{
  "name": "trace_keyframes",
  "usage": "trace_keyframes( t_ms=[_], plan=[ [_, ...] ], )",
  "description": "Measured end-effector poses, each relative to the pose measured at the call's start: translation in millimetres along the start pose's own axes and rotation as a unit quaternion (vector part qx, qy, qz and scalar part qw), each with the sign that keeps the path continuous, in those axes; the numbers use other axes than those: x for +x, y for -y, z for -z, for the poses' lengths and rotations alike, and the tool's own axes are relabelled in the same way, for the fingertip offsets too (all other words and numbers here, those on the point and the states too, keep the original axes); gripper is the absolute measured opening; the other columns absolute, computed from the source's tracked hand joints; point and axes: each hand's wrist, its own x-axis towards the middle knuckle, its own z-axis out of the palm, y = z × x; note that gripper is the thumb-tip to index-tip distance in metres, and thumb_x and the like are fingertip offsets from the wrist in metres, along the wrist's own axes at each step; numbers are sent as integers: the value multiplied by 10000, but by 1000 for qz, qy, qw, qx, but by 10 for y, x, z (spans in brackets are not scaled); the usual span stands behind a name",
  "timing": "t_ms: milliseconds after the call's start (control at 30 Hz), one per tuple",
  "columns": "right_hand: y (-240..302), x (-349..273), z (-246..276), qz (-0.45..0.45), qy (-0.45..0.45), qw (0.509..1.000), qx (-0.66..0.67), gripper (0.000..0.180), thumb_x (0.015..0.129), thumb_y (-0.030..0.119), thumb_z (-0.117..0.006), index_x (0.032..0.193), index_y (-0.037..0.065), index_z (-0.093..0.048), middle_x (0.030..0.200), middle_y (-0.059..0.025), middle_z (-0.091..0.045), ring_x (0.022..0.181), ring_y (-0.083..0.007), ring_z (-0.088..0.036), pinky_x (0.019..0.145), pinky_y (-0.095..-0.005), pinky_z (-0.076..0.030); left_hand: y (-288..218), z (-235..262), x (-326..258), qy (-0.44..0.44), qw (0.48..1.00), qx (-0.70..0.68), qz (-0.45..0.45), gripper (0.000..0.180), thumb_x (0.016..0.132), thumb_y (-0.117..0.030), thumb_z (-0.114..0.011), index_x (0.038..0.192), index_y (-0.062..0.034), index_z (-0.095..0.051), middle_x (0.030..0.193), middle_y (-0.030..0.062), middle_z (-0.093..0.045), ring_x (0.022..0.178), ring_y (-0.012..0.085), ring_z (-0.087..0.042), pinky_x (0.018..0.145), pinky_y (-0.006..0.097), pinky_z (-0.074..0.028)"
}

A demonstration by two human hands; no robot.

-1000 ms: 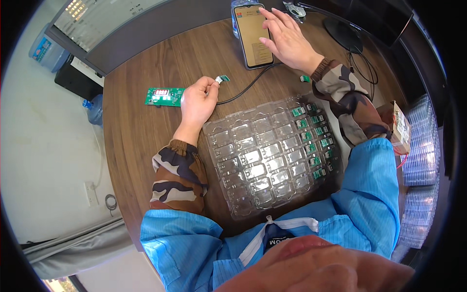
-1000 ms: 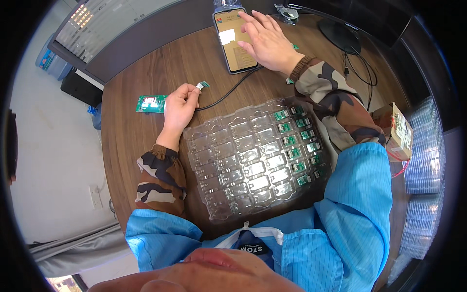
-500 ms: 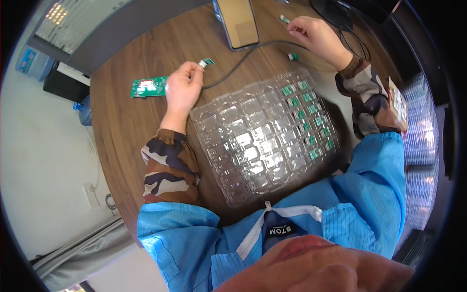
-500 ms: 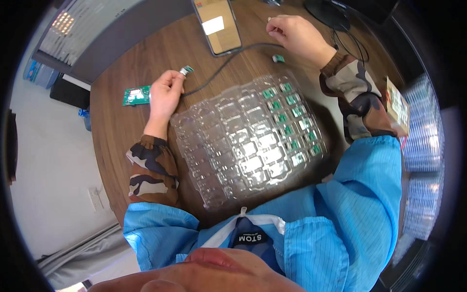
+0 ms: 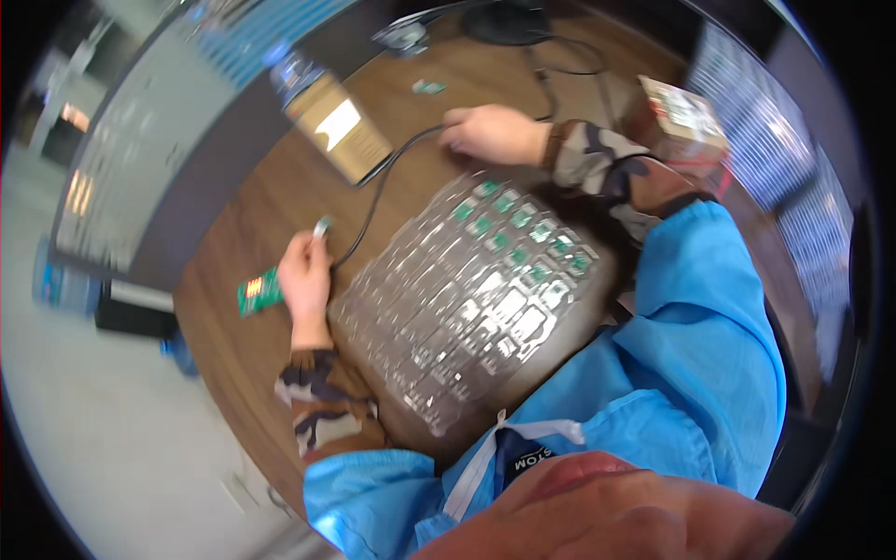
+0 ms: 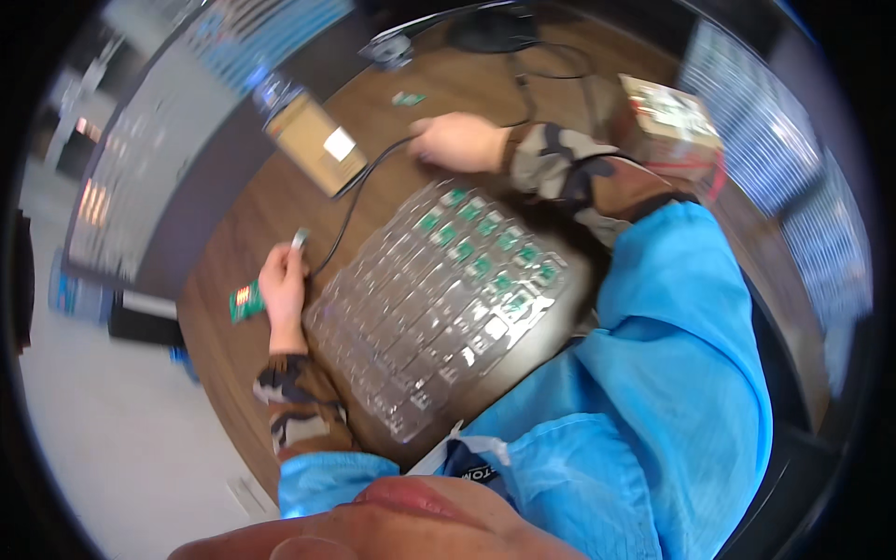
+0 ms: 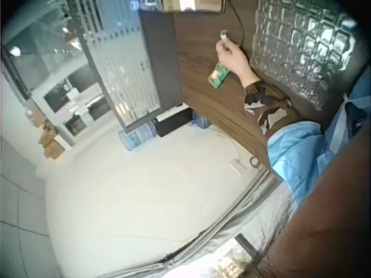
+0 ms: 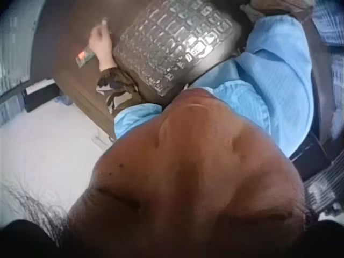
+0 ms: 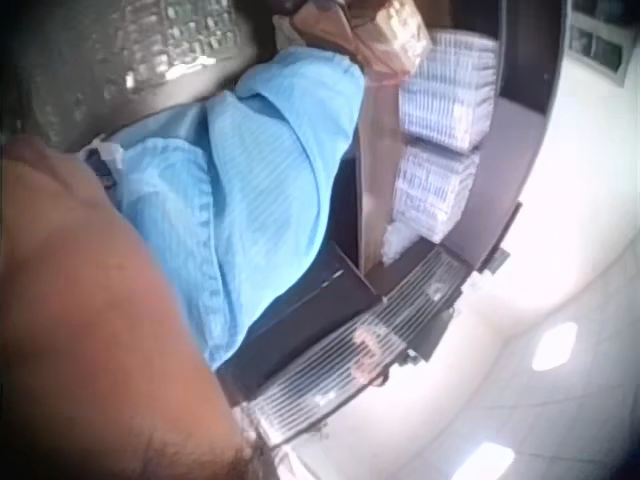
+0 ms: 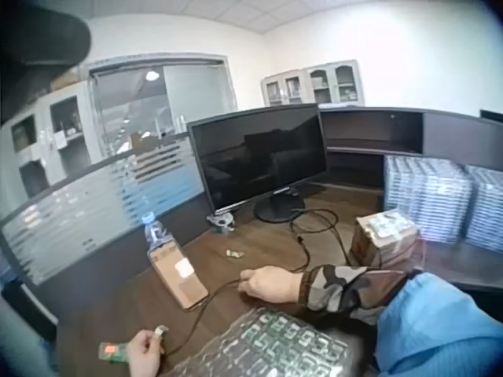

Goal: Placing small green printed circuit boards (PCBs) into a plastic tray.

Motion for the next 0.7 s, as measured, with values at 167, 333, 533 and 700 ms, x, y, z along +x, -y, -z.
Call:
trace_keyframes(
  t_ms=[167, 333, 533, 700],
  plan=[
    [268, -196, 472, 18, -74, 996, 46, 73, 769, 93, -537, 838, 82, -558, 884, -63, -527, 700, -280, -572, 629, -363, -485, 27, 101, -38, -13, 999, 7, -33, 122, 837, -121, -532, 796, -17, -580, 560, 6, -509, 506, 88, -442, 511, 199, -363],
    [431, -951, 962, 32, -83, 992, 85, 79, 748, 52, -556, 825, 50, -536, 857, -64, -543, 686, -258, -555, 630, -343, -474, 34, 51, -41, -16, 999, 8, -46, 135, 854, -129, -516, 781, -31, -574, 552, -2, -490, 500, 80, -422, 514, 190, -347],
    [172, -2048, 1340, -33, -203, 976, 73, 121, 711, -19, -591, 823, 22, -574, 881, -71, -564, 684, -234, -552, 633, -299, -470, 101, 59, -42, -23, 999, -9, -44, 130, 867, -125, -501, 794, -38, -565, 581, -1, -489, 515, 74, -421, 517, 182, -343],
    [48, -2752, 1787, -281, -197, 938, 49, 97, 703, -30, -605, 794, 3, -597, 868, -70, -573, 691, -188, -552, 643, -263, -461, 144, 112, -46, -24, 999, -4, -40, 124, 869, -122, -499, 801, -41, -563, 579, -4, -483, 518, 70, -420, 517, 180, -342]
  ],
)
